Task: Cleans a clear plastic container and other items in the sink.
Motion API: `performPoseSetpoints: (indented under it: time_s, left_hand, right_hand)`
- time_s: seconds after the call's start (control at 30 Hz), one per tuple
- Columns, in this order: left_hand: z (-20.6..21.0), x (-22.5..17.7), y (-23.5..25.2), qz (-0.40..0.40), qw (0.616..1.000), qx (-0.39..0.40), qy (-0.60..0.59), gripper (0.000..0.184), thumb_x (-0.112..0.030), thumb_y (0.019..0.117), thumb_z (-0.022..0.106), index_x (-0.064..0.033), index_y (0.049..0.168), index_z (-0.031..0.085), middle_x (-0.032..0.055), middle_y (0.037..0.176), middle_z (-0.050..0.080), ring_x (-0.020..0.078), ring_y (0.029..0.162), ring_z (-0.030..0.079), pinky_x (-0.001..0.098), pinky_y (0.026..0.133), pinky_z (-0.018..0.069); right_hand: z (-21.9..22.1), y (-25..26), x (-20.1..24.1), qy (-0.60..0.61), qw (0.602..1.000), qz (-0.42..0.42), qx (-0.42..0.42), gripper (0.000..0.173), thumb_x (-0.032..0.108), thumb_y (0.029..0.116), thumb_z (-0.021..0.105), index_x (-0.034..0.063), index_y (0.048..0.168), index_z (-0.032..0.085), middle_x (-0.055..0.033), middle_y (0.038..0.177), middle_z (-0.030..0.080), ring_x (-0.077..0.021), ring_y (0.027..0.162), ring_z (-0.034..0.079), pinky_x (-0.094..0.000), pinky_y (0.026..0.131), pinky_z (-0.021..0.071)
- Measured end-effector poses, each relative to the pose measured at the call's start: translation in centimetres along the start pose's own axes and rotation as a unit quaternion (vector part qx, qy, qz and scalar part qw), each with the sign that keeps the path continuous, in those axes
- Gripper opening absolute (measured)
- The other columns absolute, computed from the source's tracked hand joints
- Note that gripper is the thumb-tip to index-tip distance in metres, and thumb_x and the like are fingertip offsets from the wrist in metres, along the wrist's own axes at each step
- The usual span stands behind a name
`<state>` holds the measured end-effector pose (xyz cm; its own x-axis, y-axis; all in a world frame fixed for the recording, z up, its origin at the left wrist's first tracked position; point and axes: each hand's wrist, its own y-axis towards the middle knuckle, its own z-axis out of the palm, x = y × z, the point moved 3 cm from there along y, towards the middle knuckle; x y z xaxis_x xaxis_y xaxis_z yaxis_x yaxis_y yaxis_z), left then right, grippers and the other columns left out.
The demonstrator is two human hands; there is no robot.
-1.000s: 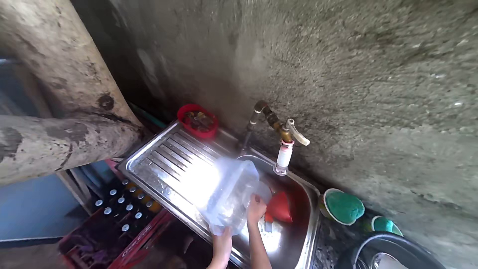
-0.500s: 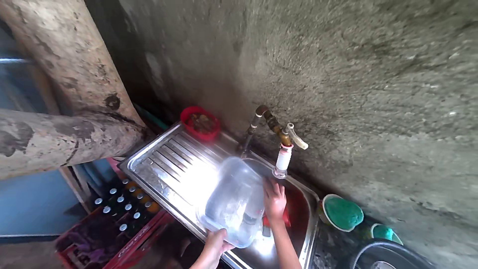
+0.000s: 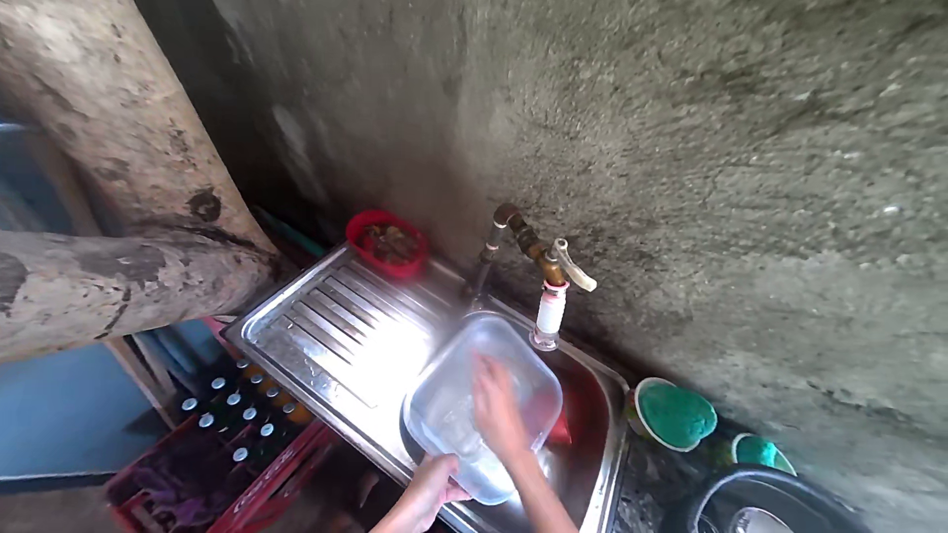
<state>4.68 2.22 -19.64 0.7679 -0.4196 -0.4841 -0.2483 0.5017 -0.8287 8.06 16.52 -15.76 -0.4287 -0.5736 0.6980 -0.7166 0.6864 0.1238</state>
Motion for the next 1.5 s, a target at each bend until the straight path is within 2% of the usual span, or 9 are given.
performPoseSetpoints:
  time_s: [0.23,0.47,0.67,0.83,0.97,1.1,1.23,1.43,1.5]
  left_hand:
    - [1.6,-0.5,-0.6,-0.021,0.996,0.06,0.056,0.023,0.003,0.101,0.04,0.0037,0.123,0.048,0.0143,0.101,0.061,0.0204,0.08,0.066,0.0364,0.07,0.0584]
    - [1.8,-0.3,-0.7,-0.033,0.991,0.083,0.096,0.023,0.002,0.1021,0.041,0.0043,0.123,0.048,0.0137,0.1,0.061,0.019,0.079,0.066,0.0348,0.07,0.0585]
    - [1.6,0.5,-0.5,-0.059,0.991,0.081,0.094,0.026,0.003,0.1022,0.04,0.0041,0.128,0.046,0.0143,0.103,0.06,0.0198,0.082,0.065,0.0355,0.071,0.0574]
    - [1.4,0.7,-0.4,-0.08,0.991,0.074,0.078,0.024,0.006,0.1014,0.038,0.0034,0.124,0.047,0.0135,0.101,0.059,0.0189,0.079,0.065,0.0342,0.07,0.0578]
    - [1.1,0.5,0.3,-0.064,0.99,0.077,0.101,0.026,0.006,0.1012,0.042,0.0029,0.127,0.045,0.0132,0.1,0.061,0.0184,0.078,0.066,0.0335,0.07,0.0581]
    - [0.4,0.3,2.2,-0.031,0.986,0.083,0.144,0.032,0.003,0.1001,0.047,0.0063,0.132,0.045,0.0151,0.103,0.061,0.0191,0.08,0.065,0.0345,0.072,0.0572]
    - [0.2,0.1,4.1,-0.062,0.992,0.08,0.07,0.022,0.007,0.0978,0.045,0.0009,0.118,0.046,0.0128,0.09,0.063,0.0196,0.07,0.066,0.0342,0.064,0.0589]
    - [-0.2,1.3,7.5,-0.08,0.986,0.122,0.079,0.038,0.007,0.0993,0.043,-0.0032,0.136,0.039,0.0126,0.098,0.061,0.0207,0.077,0.065,0.0368,0.071,0.0577]
    - [-0.4,1.4,8.6,-0.075,0.985,0.138,0.077,0.049,0.008,0.0983,0.044,-0.0071,0.144,0.035,0.0127,0.102,0.061,0.0211,0.079,0.066,0.0377,0.071,0.0575]
  right_hand:
    - [3.4,-0.2,1.0,0.2,0.972,-0.024,-0.123,0.042,0.001,0.1022,0.045,-0.0145,0.14,0.052,-0.0355,0.148,0.046,-0.0357,0.127,0.06,-0.0389,0.105,0.0511]
    - [3.5,-0.9,-0.2,0.239,0.957,0.02,-0.164,0.045,0.006,0.1037,0.04,-0.0122,0.145,0.048,-0.035,0.152,0.04,-0.0285,0.119,0.064,-0.0338,0.088,0.0582]
    - [3.8,-1.7,-0.4,0.157,0.969,-0.053,-0.183,0.036,0.002,0.0952,0.052,-0.012,0.124,0.067,-0.0342,0.138,0.056,-0.035,0.123,0.063,-0.037,0.102,0.0526]
    - [4.0,-2.9,-0.1,0.102,0.982,-0.086,-0.134,0.034,0.004,0.0884,0.057,-0.0043,0.116,0.075,-0.0295,0.128,0.065,-0.0364,0.099,0.072,-0.0399,0.08,0.0605]
    - [4.3,-3.4,-1.3,0.182,0.977,0.079,0.075,0.028,0.007,0.0988,0.054,-0.0041,0.114,0.075,-0.0224,0.123,0.069,-0.0309,0.113,0.067,-0.0435,0.098,0.0534]
    - [4.1,-3.8,-6.4,0.036,0.922,0.316,0.22,0.037,0.023,0.1082,0.048,-0.0052,0.126,0.065,-0.0254,0.123,0.067,-0.0363,0.117,0.064,-0.0522,0.104,0.0475]
    - [4.1,-6.2,-7.7,-0.162,0.874,0.28,0.362,0.042,0.023,0.1083,0.045,-0.0044,0.136,0.06,-0.0262,0.144,0.056,-0.04,0.138,0.05,-0.0542,0.116,0.0361]
    - [2.2,-7.1,-6.4,-0.121,0.906,0.327,0.242,0.044,0.03,0.1124,0.038,0.0012,0.128,0.068,-0.0244,0.122,0.069,-0.0396,0.119,0.065,-0.0536,0.103,0.0489]
    - [1.3,-7.2,-5.7,-0.117,0.909,0.353,0.187,0.048,0.034,0.1113,0.039,0.0014,0.114,0.074,-0.0232,0.109,0.073,-0.0396,0.109,0.069,-0.0564,0.095,0.0512]
